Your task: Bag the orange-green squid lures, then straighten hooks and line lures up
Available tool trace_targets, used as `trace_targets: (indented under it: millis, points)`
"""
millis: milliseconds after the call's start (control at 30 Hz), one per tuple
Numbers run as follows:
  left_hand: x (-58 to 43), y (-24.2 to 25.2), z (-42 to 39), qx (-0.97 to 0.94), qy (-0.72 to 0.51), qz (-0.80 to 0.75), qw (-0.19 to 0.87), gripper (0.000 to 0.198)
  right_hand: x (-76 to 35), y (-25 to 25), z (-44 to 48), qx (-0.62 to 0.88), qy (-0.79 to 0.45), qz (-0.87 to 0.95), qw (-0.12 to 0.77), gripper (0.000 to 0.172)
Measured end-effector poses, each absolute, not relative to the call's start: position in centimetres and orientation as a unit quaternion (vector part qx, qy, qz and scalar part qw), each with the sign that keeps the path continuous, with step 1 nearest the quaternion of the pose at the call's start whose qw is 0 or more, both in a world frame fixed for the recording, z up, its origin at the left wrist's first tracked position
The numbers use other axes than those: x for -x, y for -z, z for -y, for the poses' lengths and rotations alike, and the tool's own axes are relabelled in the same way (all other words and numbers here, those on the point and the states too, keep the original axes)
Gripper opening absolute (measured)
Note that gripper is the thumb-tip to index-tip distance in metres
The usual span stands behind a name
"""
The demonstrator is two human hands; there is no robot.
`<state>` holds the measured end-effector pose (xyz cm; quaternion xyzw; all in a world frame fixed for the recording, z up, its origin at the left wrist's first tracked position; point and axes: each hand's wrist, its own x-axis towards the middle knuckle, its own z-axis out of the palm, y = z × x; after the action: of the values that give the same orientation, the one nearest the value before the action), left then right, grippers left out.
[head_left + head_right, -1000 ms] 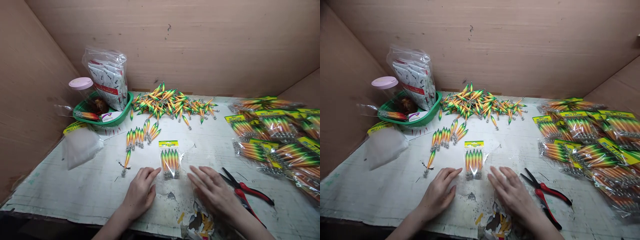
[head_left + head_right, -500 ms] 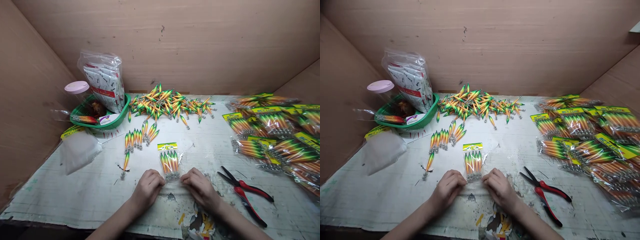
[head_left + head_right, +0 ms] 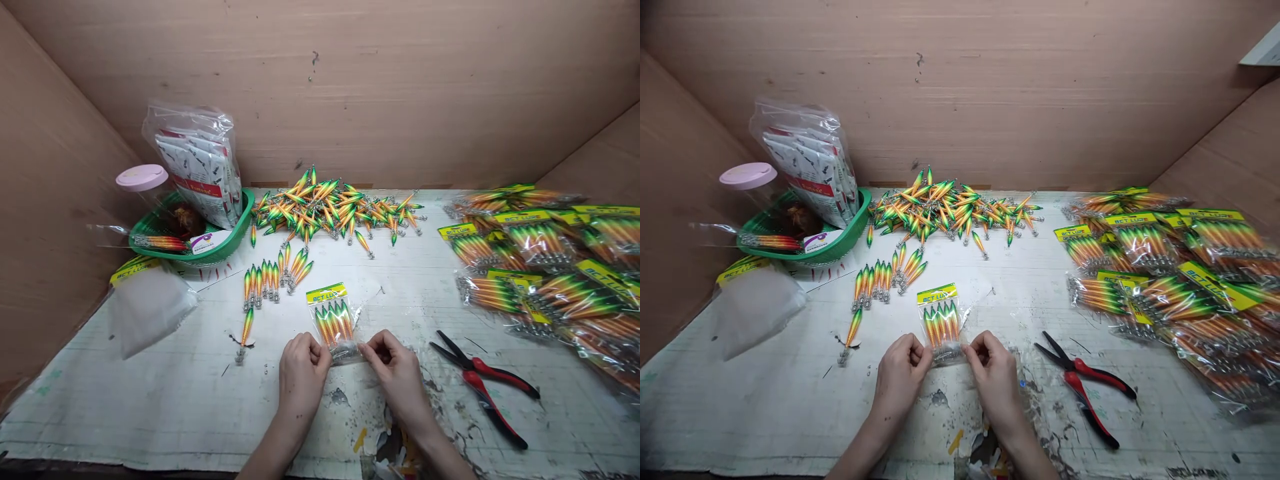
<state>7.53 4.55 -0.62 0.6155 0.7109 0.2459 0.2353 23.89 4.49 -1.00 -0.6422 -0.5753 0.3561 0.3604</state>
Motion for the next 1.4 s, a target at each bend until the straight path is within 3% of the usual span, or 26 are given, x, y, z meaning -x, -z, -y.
trace_targets:
  millis: [167,267,367,433,533,667,867,1033,1167,1400]
  points:
    - [-7.3,0.4,-5.1,-0.644,-0.200,-0.702,0.231,0.025,-25.9,0.6,-5.0,0.620,-0.373,0.597,0.348,0.023]
    - [-7.1,0.1,-5.0,-0.647,-0.183,-0.700,0.240,0.023,-28.6,1.0,-5.4,0.628,-0.230,0.663,0.336,0.016]
    - [-7.3,-0.5,-5.1,-0.625,-0.193,-0.713,0.253,0.017,-31.1,1.0,-6.0,0.629,-0.020,0.724,0.282,0.021]
    - [-7.6,-1.0,-5.3,-0.603,-0.202,-0.727,0.259,0.017,-31.3,0.6,-6.2,0.619,0.048,0.743,0.250,0.024]
    - [-8.1,-1.4,-5.9,-0.592,-0.198,-0.737,0.259,0.031,-29.2,-0.2,-6.1,0.602,-0.042,0.752,0.266,0.020]
    - [-7.9,-1.2,-6.5,-0.577,-0.233,-0.725,0.297,0.021,-25.8,0.2,-5.4,0.604,-0.210,0.721,0.266,0.020]
    - [-6.5,-0.8,-6.9,-0.507,-0.287,-0.689,0.431,0.029,-27.5,0.1,-5.2,0.637,-0.042,0.699,0.321,0.021]
    - [-5.9,-2.3,-6.2,-0.381,-0.413,-0.579,0.591,0.038,-31.7,-3.9,-5.9,0.540,-0.268,0.719,0.346,0.026]
    - [-6.3,-4.2,-5.3,-0.313,-0.463,-0.542,0.627,0.051,-33.4,-5.2,-7.1,0.615,-0.176,0.636,0.432,0.024]
    - [-9.1,-4.1,-4.9,-0.285,-0.499,-0.497,0.650,0.047,-25.5,-5.6,-5.6,0.516,-0.545,0.510,0.419,0.036]
